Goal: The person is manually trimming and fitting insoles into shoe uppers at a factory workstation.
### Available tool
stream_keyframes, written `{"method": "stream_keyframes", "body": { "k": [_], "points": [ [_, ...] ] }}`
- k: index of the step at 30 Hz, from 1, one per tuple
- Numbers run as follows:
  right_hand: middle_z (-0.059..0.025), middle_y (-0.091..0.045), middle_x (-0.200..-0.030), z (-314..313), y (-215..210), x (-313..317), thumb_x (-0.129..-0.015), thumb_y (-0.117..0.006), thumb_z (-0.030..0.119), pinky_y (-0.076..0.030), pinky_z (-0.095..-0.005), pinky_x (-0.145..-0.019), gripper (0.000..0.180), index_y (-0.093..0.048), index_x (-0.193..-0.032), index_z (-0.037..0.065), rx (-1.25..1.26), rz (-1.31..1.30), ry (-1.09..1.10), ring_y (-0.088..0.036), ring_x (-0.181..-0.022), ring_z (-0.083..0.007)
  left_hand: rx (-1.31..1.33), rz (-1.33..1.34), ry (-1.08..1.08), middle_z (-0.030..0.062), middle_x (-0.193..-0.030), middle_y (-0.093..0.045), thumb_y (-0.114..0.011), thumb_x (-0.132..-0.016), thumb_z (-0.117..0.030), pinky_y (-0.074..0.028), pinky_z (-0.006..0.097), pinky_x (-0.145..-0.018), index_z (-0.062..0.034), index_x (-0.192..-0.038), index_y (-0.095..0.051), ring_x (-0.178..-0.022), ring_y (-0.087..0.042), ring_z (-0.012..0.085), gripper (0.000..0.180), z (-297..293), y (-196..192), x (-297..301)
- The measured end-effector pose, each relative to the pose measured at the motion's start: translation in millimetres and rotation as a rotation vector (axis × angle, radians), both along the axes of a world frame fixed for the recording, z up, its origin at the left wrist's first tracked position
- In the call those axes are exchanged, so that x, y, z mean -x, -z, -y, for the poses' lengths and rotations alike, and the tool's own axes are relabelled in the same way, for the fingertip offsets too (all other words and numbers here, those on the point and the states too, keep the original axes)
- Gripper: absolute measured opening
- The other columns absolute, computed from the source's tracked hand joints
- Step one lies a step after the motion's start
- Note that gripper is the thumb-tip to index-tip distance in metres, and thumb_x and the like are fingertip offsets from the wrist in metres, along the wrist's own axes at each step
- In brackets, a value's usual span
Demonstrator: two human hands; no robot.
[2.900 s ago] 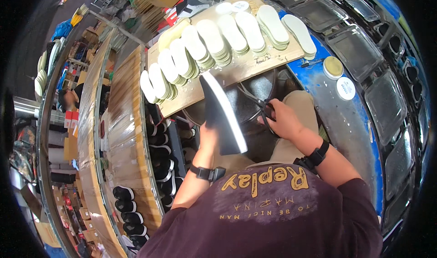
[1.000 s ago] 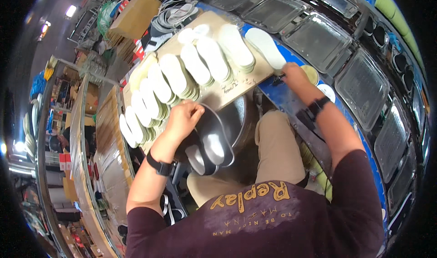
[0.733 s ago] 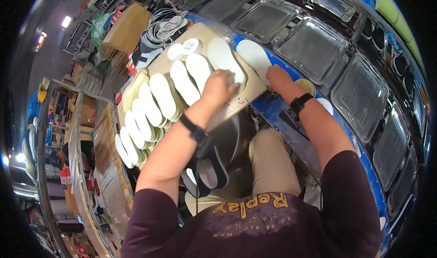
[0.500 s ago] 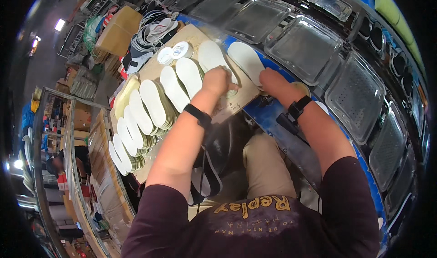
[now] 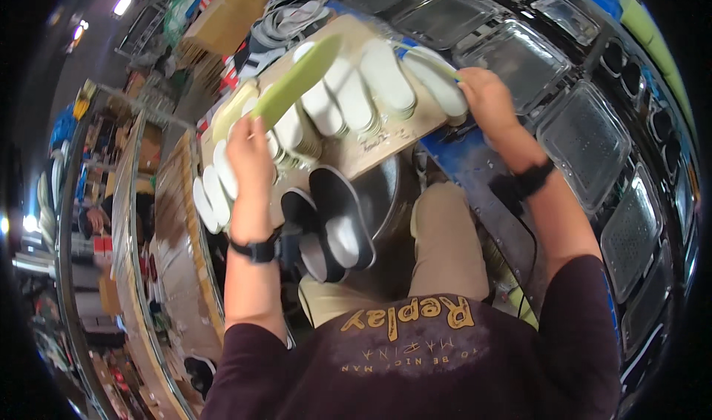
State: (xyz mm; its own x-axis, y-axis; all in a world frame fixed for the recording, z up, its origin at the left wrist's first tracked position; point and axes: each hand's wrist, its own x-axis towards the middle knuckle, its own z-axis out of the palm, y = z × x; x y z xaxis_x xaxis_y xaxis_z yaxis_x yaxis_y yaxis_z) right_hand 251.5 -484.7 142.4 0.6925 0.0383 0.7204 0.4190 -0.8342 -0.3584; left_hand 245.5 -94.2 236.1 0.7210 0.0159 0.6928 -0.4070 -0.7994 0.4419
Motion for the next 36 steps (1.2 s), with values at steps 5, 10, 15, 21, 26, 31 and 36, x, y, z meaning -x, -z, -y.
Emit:
{"method": "stream_keyframes", "body": {
  "k": [5,10,15,21,26,31,36],
  "points": [
    [-0.0114,-0.065,-0.090,-53,-73,110,-0.090,-0.058,0.009,-0.050,-0.0277,-0.067,0.018,-0.066,-0.101,-0.002,-0.385,-0.241,-0.285,-0.061,-0.075,-0.0169,0.472,-0.137,-0.042,0.0051,-0.088,-0.063,-0.058,-0.093,-0.006,-0.045,0.021,-0.062,0.0049,-0.103,-0.065,-0.069,-0.056,0.0083,0.017,-106,-38,161],
    [-0.0047,-0.063,-0.079,-96,-82,161,-0.091,-0.058,0.009,-0.045,-0.0206,-0.052,0.016,-0.066,-0.096,-0.005,-0.704,-0.608,-0.374,-0.056,-0.063,-0.0056,0.693,-0.223,-0.251,0.0040,-0.074,-0.064,-0.061,-0.092,-0.012,-0.037,0.018,-0.044,-0.0004,-0.086,-0.063,-0.054,-0.052,0.0057,0.014,-135,-38,262],
    [-0.0080,-0.061,-0.074,-155,-61,179,-0.085,-0.062,0.009,-0.047,-0.0248,-0.055,0.014,-0.066,-0.092,-0.003,-0.484,-0.628,-0.385,-0.058,-0.062,-0.0141,0.670,-0.467,-0.143,0.0055,-0.080,-0.064,-0.063,-0.091,-0.008,-0.049,0.021,-0.048,-0.0019,-0.093,-0.059,-0.063,-0.060,0.0077,0.007,-108,22,285],
    [-0.0076,-0.054,-0.083,-214,-61,214,-0.074,-0.064,0.009,-0.048,-0.0326,-0.059,0.010,-0.062,-0.082,0.004,0.259,-0.246,-1.036,-0.056,-0.080,-0.0212,-0.073,-0.504,0.307,0.0087,-0.082,-0.064,-0.070,-0.073,-0.004,-0.053,0.034,-0.062,-0.0048,-0.081,-0.065,-0.074,-0.063,0.0258,0.009,-54,35,289],
    [-0.0058,-0.048,-0.086,-229,1,198,-0.074,-0.056,0.018,-0.044,-0.0331,-0.068,0.016,-0.058,-0.084,0.006,0.699,-0.254,-1.012,-0.050,-0.087,-0.0220,-0.582,-0.542,0.233,0.0110,-0.081,-0.061,-0.058,-0.073,-0.004,-0.052,0.039,-0.064,-0.0028,-0.078,-0.061,-0.076,-0.064,0.0282,0.007,-62,75,271],
    [-0.0066,-0.051,-0.085,-254,26,174,-0.072,-0.057,0.015,-0.044,-0.0343,-0.068,0.008,-0.060,-0.073,0.007,0.623,-0.192,-0.830,-0.052,-0.087,-0.0225,-0.575,-0.575,0.015,0.0135,-0.073,-0.062,-0.057,-0.073,-0.007,-0.053,0.040,-0.059,-0.0031,-0.073,-0.061,-0.072,-0.065,0.0300,0.006,-66,112,228],
    [-0.0065,-0.057,-0.076,-276,44,164,-0.063,-0.061,0.017,-0.046,-0.0353,-0.064,0.011,-0.066,-0.061,0.008,0.616,-0.118,-0.705,-0.056,-0.079,-0.0246,-0.471,-1.002,0.097,0.0152,-0.076,-0.067,-0.060,-0.072,-0.009,-0.053,0.041,-0.066,-0.0085,-0.071,-0.069,-0.078,-0.067,0.0308,0.009,-79,151,194]
  ]
}}
